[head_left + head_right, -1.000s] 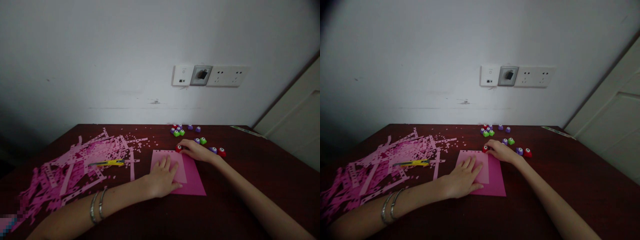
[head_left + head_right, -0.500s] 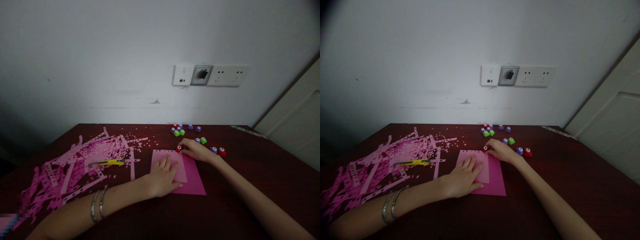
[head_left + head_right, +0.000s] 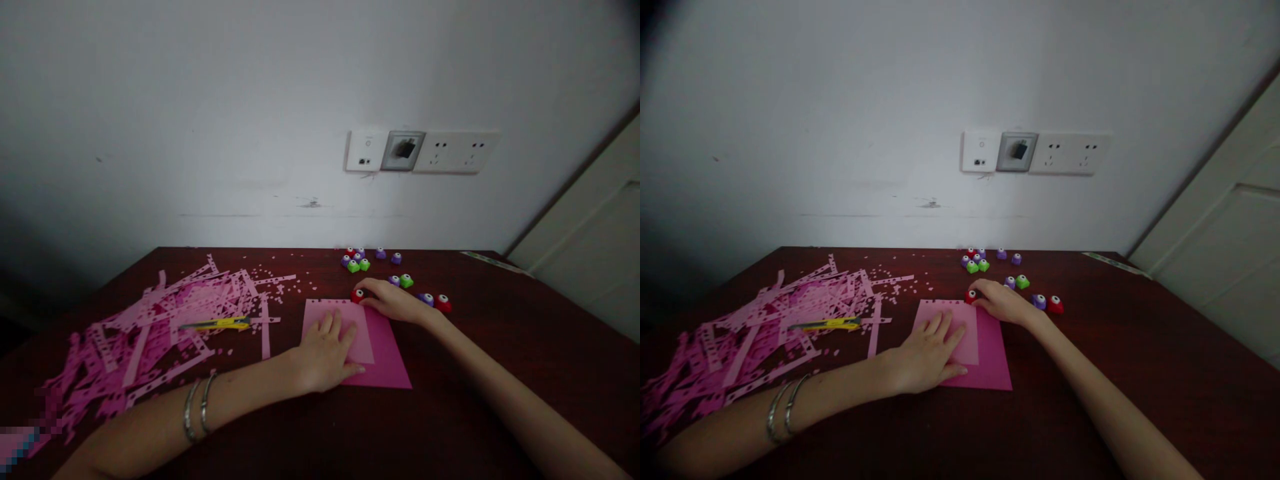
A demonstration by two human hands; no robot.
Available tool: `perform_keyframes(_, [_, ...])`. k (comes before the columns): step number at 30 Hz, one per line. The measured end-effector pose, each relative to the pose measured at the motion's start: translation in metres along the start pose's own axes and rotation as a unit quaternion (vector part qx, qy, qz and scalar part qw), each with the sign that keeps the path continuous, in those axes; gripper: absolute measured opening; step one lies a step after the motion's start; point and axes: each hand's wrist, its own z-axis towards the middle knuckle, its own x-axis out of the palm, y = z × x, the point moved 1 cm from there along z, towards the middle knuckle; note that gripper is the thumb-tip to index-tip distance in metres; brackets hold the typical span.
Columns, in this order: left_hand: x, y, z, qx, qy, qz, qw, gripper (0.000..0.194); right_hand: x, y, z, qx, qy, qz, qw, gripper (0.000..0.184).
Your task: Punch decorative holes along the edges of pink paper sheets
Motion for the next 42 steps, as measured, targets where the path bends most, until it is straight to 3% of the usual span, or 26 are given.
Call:
perform_keyframes(9, [-0.006, 0.002, -0.004, 0.033, -0.002, -0.010, 0.999, 0.075, -0.005, 0.005, 0.000, 0.019, -0.011, 0.051, 0.998, 0.030])
perform_keyframes(23, [-0.008, 0.003, -0.003, 0.039, 0.024, -0.030, 0.999, 0.075, -0.002, -0.004, 0.000, 0.016, 0.018, 0.062, 0.998, 0.024])
perform_keyframes(28, [-0.018, 0.003, -0.003, 0.052, 0.024, -0.039, 0.998, 0.076, -0.006, -0.002, -0.002, 0.049, 0.030, 0.083, 0.995, 0.036])
perform_keyframes(31, [-0.032, 0.007, 0.001, 0.048, -0.020, -0.047, 0.998, 0.072, -0.017, 0.003, -0.005, 0.113, 0.020, 0.142, 0.983, 0.042])
perform_keyframes(34, [-0.050, 0.022, 0.013, 0.029, -0.107, -0.077, 0.991, 0.053, -0.030, 0.005, -0.006, 0.177, 0.005, 0.209, 0.962, 0.038])
perform_keyframes(36, [-0.059, 0.036, 0.028, 0.011, -0.137, -0.134, 0.981, 0.044, -0.034, 0.004, -0.006, 0.201, 0.021, 0.238, 0.950, 0.037])
perform_keyframes(39, [-0.067, 0.057, 0.054, -0.002, -0.093, -0.236, 0.967, 0.041, -0.033, 0.000, -0.002, 0.233, 0.085, 0.264, 0.932, 0.042])
perform_keyframes(42, [-0.070, 0.069, 0.078, -0.006, 0.003, -0.327, 0.945, 0.041, -0.030, -0.003, 0.006, 0.262, 0.150, 0.284, 0.910, 0.045])
